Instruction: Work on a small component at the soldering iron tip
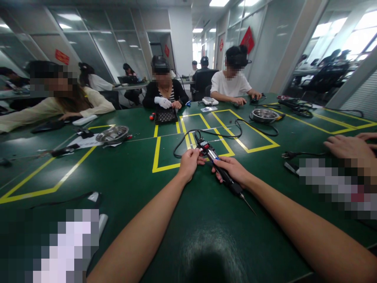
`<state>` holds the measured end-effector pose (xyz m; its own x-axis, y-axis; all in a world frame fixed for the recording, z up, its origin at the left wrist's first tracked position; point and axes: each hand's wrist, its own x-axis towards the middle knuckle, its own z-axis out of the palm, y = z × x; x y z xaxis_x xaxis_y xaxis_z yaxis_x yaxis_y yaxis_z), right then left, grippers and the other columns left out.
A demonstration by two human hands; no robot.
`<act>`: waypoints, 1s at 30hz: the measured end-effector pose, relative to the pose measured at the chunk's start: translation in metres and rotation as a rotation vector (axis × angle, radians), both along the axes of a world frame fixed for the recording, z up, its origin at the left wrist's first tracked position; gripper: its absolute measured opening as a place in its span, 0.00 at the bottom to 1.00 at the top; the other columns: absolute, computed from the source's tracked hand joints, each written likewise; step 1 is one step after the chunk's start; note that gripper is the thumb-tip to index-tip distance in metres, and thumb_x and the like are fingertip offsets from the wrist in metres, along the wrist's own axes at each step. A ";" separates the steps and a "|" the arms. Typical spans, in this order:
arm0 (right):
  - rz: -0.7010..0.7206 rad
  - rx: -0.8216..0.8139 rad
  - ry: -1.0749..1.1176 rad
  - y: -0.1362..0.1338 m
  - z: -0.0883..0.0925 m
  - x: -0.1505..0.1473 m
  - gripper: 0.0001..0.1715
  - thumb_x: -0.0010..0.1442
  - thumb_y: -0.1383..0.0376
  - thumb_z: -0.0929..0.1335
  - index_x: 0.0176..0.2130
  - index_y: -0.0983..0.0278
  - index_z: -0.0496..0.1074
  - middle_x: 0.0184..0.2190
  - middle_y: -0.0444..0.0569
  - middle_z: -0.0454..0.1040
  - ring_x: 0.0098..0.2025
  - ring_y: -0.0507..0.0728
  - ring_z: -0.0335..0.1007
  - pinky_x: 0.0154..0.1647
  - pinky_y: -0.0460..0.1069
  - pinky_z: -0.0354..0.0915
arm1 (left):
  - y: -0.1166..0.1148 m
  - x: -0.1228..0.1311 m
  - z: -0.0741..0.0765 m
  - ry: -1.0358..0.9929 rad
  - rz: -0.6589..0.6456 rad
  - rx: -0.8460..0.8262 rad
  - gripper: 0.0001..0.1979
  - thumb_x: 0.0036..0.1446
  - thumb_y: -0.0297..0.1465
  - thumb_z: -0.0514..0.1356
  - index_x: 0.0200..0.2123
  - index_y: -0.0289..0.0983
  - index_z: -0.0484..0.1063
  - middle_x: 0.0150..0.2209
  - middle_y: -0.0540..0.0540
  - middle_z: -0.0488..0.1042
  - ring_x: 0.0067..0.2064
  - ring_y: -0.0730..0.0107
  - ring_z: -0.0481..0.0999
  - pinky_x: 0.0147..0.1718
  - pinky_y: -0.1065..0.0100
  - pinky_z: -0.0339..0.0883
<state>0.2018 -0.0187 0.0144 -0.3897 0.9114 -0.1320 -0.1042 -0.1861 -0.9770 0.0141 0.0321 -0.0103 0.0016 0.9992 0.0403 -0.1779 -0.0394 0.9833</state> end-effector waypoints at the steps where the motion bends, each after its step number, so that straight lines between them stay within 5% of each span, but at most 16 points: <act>1: 0.002 0.000 -0.001 0.000 0.000 0.000 0.16 0.62 0.54 0.72 0.37 0.65 0.70 0.29 0.47 0.77 0.21 0.50 0.70 0.19 0.45 0.70 | 0.000 0.000 0.000 0.000 -0.007 0.001 0.15 0.64 0.40 0.61 0.36 0.33 0.69 0.27 0.44 0.77 0.29 0.68 0.81 0.28 0.70 0.75; 6: 0.020 -0.003 0.008 0.001 -0.001 0.002 0.17 0.62 0.53 0.72 0.37 0.65 0.71 0.27 0.46 0.77 0.21 0.50 0.70 0.19 0.45 0.70 | 0.000 -0.001 0.001 -0.012 -0.017 0.021 0.15 0.63 0.41 0.62 0.39 0.33 0.70 0.28 0.45 0.77 0.31 0.68 0.81 0.29 0.71 0.76; 10: 0.061 0.006 0.046 0.003 -0.004 0.005 0.19 0.61 0.52 0.73 0.38 0.65 0.71 0.30 0.48 0.78 0.21 0.50 0.70 0.20 0.45 0.70 | 0.000 -0.004 0.003 -0.068 -0.149 0.019 0.17 0.63 0.43 0.62 0.42 0.34 0.69 0.33 0.45 0.78 0.30 0.70 0.81 0.26 0.73 0.72; 16: 0.094 -0.003 -0.052 0.002 0.000 0.003 0.20 0.64 0.52 0.69 0.47 0.64 0.69 0.39 0.53 0.79 0.25 0.53 0.74 0.25 0.49 0.73 | 0.000 -0.010 0.003 -0.076 -0.232 0.060 0.19 0.61 0.46 0.62 0.37 0.34 0.68 0.21 0.51 0.70 0.19 0.76 0.72 0.17 0.77 0.58; 20: -0.054 0.373 -0.448 -0.004 0.007 -0.001 0.33 0.61 0.55 0.72 0.61 0.62 0.64 0.52 0.58 0.73 0.44 0.62 0.77 0.43 0.58 0.75 | -0.002 -0.008 0.004 -0.062 -0.161 0.053 0.19 0.60 0.46 0.62 0.36 0.34 0.69 0.19 0.51 0.70 0.18 0.76 0.71 0.16 0.77 0.56; 23: -0.103 0.745 -0.685 -0.008 0.011 -0.006 0.44 0.57 0.61 0.74 0.68 0.56 0.60 0.62 0.58 0.62 0.60 0.67 0.67 0.61 0.63 0.66 | -0.003 -0.005 0.006 -0.049 -0.114 0.046 0.21 0.60 0.48 0.62 0.37 0.34 0.71 0.20 0.51 0.71 0.18 0.75 0.72 0.15 0.76 0.56; 30: -0.102 0.878 -0.723 0.000 0.009 -0.020 0.40 0.57 0.69 0.71 0.66 0.58 0.65 0.63 0.57 0.61 0.65 0.67 0.61 0.68 0.63 0.58 | -0.006 -0.003 0.007 0.046 0.002 0.081 0.26 0.58 0.47 0.65 0.48 0.31 0.73 0.20 0.51 0.73 0.18 0.73 0.73 0.15 0.76 0.57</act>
